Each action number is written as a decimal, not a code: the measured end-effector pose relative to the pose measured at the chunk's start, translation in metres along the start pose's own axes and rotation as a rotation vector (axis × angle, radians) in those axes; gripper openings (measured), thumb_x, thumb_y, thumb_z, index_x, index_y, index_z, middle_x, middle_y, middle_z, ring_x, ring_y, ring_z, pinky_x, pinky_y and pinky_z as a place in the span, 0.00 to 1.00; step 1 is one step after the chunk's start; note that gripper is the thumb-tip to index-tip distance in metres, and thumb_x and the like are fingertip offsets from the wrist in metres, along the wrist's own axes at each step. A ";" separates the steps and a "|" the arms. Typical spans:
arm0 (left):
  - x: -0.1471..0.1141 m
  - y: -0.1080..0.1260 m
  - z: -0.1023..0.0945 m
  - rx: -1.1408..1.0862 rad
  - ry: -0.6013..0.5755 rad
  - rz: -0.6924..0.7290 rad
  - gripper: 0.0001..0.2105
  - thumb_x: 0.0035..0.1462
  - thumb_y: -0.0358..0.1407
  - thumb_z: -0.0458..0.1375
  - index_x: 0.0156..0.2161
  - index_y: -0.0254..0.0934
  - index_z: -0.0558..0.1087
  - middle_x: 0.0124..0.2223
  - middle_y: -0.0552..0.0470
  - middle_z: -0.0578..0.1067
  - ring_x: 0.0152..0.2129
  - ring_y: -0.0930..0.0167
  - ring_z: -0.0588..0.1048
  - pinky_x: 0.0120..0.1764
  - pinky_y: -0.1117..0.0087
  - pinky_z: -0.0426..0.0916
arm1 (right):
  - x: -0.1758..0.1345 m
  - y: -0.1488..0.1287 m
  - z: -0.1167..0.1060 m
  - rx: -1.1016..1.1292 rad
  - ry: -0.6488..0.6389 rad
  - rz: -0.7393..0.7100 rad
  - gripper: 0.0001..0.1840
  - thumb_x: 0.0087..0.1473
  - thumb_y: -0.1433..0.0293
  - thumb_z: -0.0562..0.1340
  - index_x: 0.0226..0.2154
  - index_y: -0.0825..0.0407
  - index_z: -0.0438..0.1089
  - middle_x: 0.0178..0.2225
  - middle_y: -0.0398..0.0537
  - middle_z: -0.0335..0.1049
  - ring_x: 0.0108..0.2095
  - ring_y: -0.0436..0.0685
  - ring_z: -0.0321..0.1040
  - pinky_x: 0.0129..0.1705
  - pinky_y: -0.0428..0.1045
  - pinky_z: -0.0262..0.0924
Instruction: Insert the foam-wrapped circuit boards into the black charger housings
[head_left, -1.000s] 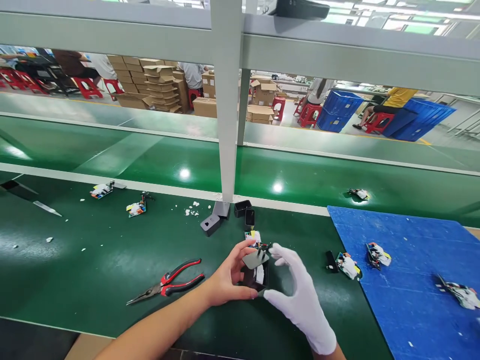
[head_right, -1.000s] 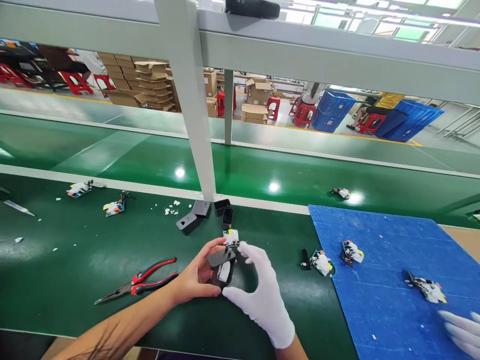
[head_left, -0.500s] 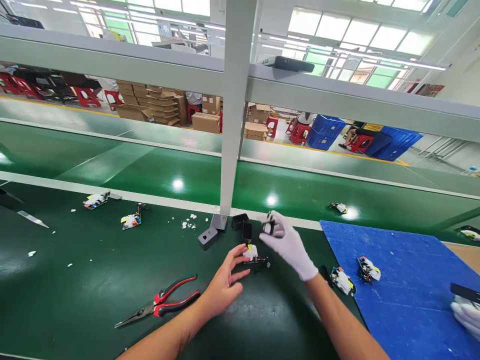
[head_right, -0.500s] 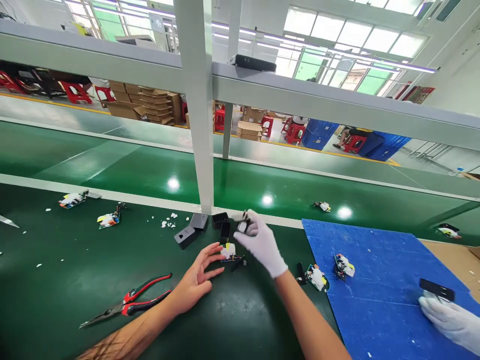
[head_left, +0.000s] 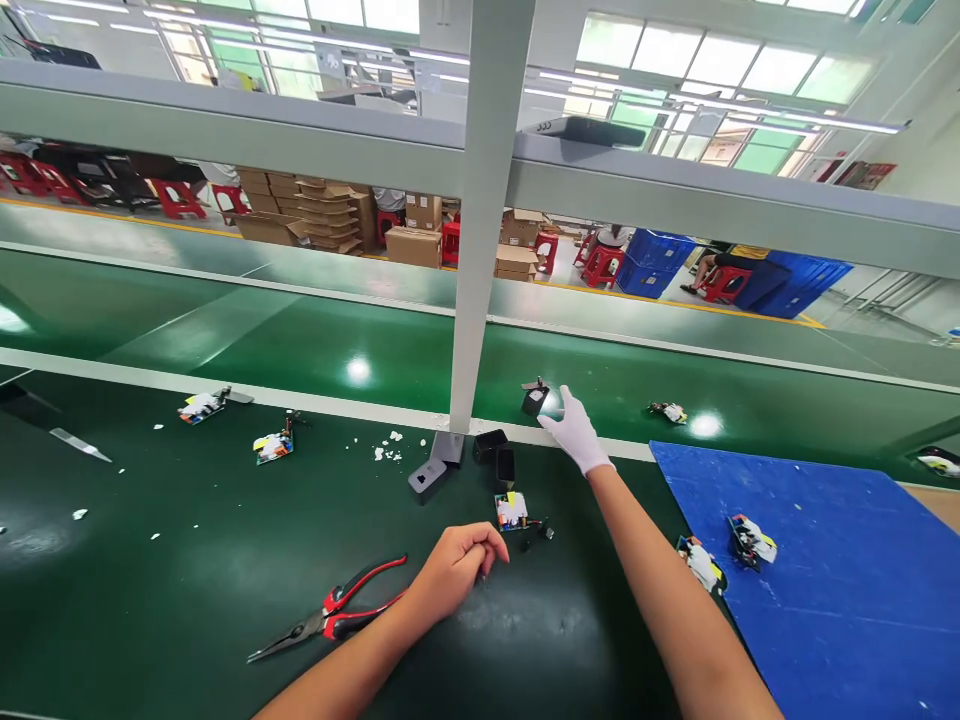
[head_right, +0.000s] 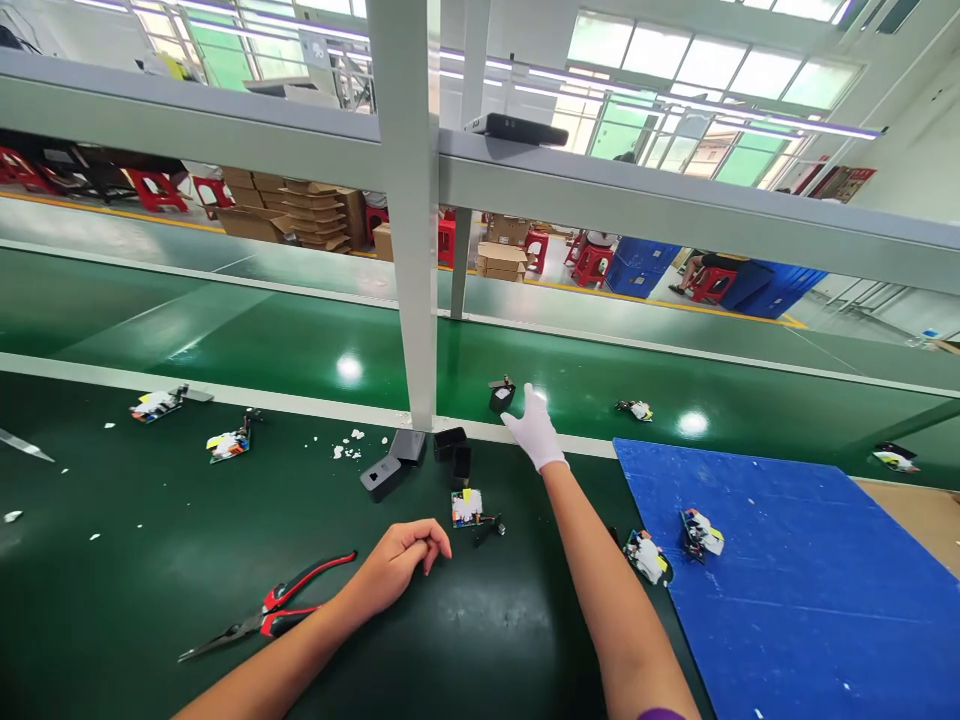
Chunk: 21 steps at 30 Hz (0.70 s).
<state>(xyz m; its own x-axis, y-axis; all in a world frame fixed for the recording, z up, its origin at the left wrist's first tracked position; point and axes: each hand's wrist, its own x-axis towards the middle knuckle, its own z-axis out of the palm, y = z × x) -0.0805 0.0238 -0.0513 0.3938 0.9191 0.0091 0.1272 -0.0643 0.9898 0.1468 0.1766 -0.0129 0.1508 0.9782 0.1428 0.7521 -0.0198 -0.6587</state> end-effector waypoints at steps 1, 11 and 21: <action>0.000 0.001 0.000 0.031 0.015 0.017 0.12 0.46 0.32 0.47 0.27 0.36 0.74 0.20 0.55 0.67 0.21 0.73 0.66 0.28 0.72 0.61 | -0.014 0.000 -0.003 -0.017 -0.033 -0.027 0.35 0.53 0.66 0.63 0.62 0.56 0.61 0.59 0.63 0.64 0.53 0.65 0.69 0.53 0.56 0.63; 0.002 -0.005 -0.005 0.274 0.245 0.129 0.09 0.57 0.35 0.51 0.34 0.37 0.73 0.30 0.53 0.73 0.26 0.72 0.71 0.32 0.70 0.67 | -0.138 -0.023 0.016 -0.383 -0.332 -0.247 0.20 0.48 0.64 0.71 0.44 0.52 0.73 0.45 0.54 0.72 0.46 0.66 0.71 0.42 0.54 0.64; 0.005 -0.008 -0.003 -0.137 0.133 -0.176 0.24 0.51 0.48 0.63 0.49 0.37 0.71 0.48 0.44 0.75 0.40 0.66 0.76 0.41 0.63 0.75 | -0.161 -0.006 0.004 0.070 -0.317 -0.244 0.23 0.46 0.67 0.73 0.45 0.48 0.69 0.44 0.46 0.71 0.41 0.57 0.72 0.44 0.52 0.67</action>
<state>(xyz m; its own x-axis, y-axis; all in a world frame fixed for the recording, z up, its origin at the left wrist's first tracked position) -0.0823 0.0306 -0.0586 0.2524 0.9552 -0.1549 0.0554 0.1455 0.9878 0.1154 0.0202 -0.0343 -0.2404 0.9679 0.0740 0.6939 0.2247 -0.6841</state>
